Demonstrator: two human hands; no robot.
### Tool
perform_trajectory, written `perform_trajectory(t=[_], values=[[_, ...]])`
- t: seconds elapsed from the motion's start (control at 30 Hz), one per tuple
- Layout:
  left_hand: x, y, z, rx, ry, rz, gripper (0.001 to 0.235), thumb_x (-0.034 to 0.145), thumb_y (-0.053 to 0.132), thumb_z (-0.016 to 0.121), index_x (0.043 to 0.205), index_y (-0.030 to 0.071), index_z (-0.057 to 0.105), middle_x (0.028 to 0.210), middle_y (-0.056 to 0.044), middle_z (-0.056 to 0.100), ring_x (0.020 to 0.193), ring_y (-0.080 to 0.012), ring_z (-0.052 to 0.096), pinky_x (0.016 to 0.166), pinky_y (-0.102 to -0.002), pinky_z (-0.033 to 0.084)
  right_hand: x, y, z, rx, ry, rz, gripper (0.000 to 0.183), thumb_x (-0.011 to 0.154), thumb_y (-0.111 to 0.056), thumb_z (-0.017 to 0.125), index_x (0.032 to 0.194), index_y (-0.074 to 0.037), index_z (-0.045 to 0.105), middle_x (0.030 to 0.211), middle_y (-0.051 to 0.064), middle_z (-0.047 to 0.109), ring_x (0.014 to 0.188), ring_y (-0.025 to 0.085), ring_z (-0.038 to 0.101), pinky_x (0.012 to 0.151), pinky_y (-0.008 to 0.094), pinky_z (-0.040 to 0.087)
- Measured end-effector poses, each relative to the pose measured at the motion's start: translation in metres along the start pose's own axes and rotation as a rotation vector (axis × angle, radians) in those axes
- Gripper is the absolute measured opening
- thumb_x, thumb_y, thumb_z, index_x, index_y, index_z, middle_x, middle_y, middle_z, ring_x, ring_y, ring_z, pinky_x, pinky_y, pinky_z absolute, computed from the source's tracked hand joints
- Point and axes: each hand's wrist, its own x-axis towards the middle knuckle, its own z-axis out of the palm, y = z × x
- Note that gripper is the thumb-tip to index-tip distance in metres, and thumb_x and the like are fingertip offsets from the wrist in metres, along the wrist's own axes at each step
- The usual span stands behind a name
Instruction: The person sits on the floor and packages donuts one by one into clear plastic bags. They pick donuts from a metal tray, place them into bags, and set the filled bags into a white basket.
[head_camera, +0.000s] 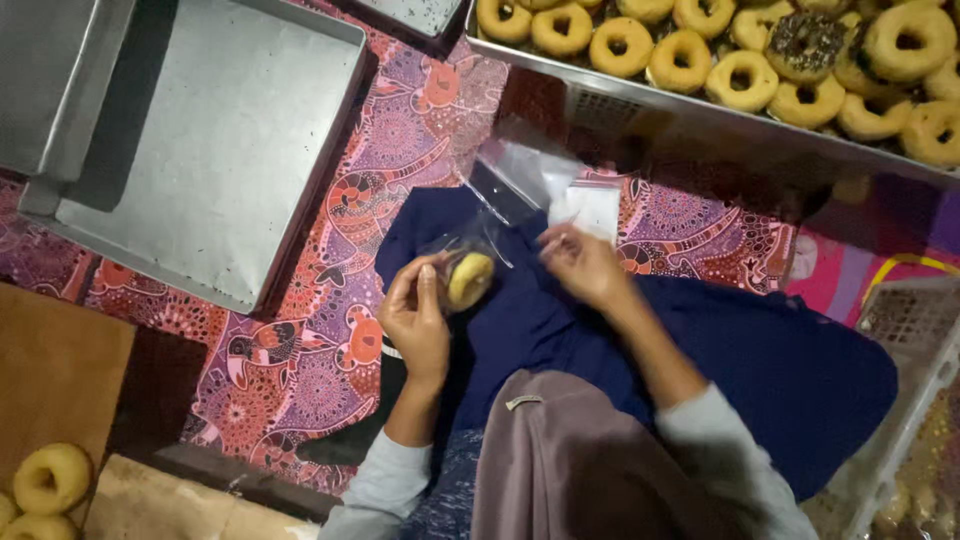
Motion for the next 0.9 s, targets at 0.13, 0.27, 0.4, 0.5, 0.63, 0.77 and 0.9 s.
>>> perform_trajectory(t=[0.13,0.27,0.4,0.5,0.63,0.77,0.9], values=[[-0.031,0.001,-0.011,0.296,-0.341,0.269,0.022,0.102,0.008,0.065,0.118,-0.004,0.073,0.127,-0.021,0.073,0.119,-0.0294,0.073,0.105,-0.038,0.055,-0.058,0.048,0.096,0.853,-0.299,-0.208,0.067,0.086,-0.008,0.072,0.144,-0.008,0.038,0.141,0.004,0.051,0.129,0.014,0.052,0.108,0.030,0.045],[-0.016,-0.030,-0.026,0.261,0.111,0.224,0.049,0.108,0.031,0.055,0.129,-0.013,0.056,0.130,-0.030,0.057,0.125,-0.0350,0.053,0.107,-0.042,0.039,-0.023,0.057,0.125,0.959,-0.379,-0.083,0.045,0.097,-0.007,0.063,0.140,-0.001,0.053,0.131,0.010,0.062,0.120,0.018,0.060,0.105,0.032,0.048],[-0.001,-0.088,-0.055,-0.599,-0.005,-0.577,0.062,0.110,0.047,0.043,0.118,-0.007,0.071,0.111,-0.018,0.071,0.107,-0.0252,0.063,0.095,-0.036,0.047,-0.012,0.060,0.115,0.883,-0.377,-0.004,0.034,0.101,-0.012,0.059,0.134,-0.003,0.060,0.125,0.006,0.066,0.116,0.015,0.061,0.101,0.029,0.049],[-0.013,-0.110,-0.065,-0.539,-0.024,-0.587,0.051,0.108,0.039,0.049,0.111,-0.006,0.073,0.104,-0.014,0.074,0.100,-0.0214,0.068,0.094,-0.033,0.051,-0.020,0.054,0.110,0.948,-0.309,0.065,0.033,0.104,-0.021,0.045,0.123,-0.007,0.068,0.119,0.001,0.074,0.112,0.011,0.068,0.095,0.025,0.052],[-0.010,-0.092,-0.049,0.006,-0.151,-0.203,0.018,0.103,0.013,0.065,0.106,-0.002,0.075,0.099,-0.009,0.072,0.089,-0.0125,0.064,0.083,-0.026,0.051,-0.008,0.027,0.092,0.524,0.015,-0.291,0.023,0.106,-0.014,0.056,0.108,0.000,0.075,0.107,0.009,0.075,0.101,0.015,0.071,0.092,0.029,0.055],[0.001,-0.067,-0.032,-0.175,0.085,-0.146,0.013,0.106,0.009,0.059,0.097,0.002,0.065,0.086,0.000,0.057,0.066,-0.0054,0.041,0.058,-0.020,0.035,0.000,0.002,0.081,0.424,0.289,-0.442,0.018,0.104,-0.010,0.061,0.094,0.002,0.068,0.097,0.013,0.068,0.093,0.023,0.068,0.085,0.035,0.054],[-0.001,-0.070,-0.027,-0.170,0.131,-0.003,0.019,0.105,0.012,0.055,0.087,0.005,0.055,0.084,0.000,0.054,0.062,-0.0068,0.046,0.055,-0.023,0.041,0.000,0.007,0.094,0.407,0.374,-0.454,0.015,0.099,-0.010,0.064,0.092,0.003,0.064,0.095,0.014,0.066,0.090,0.028,0.068,0.081,0.036,0.054]])
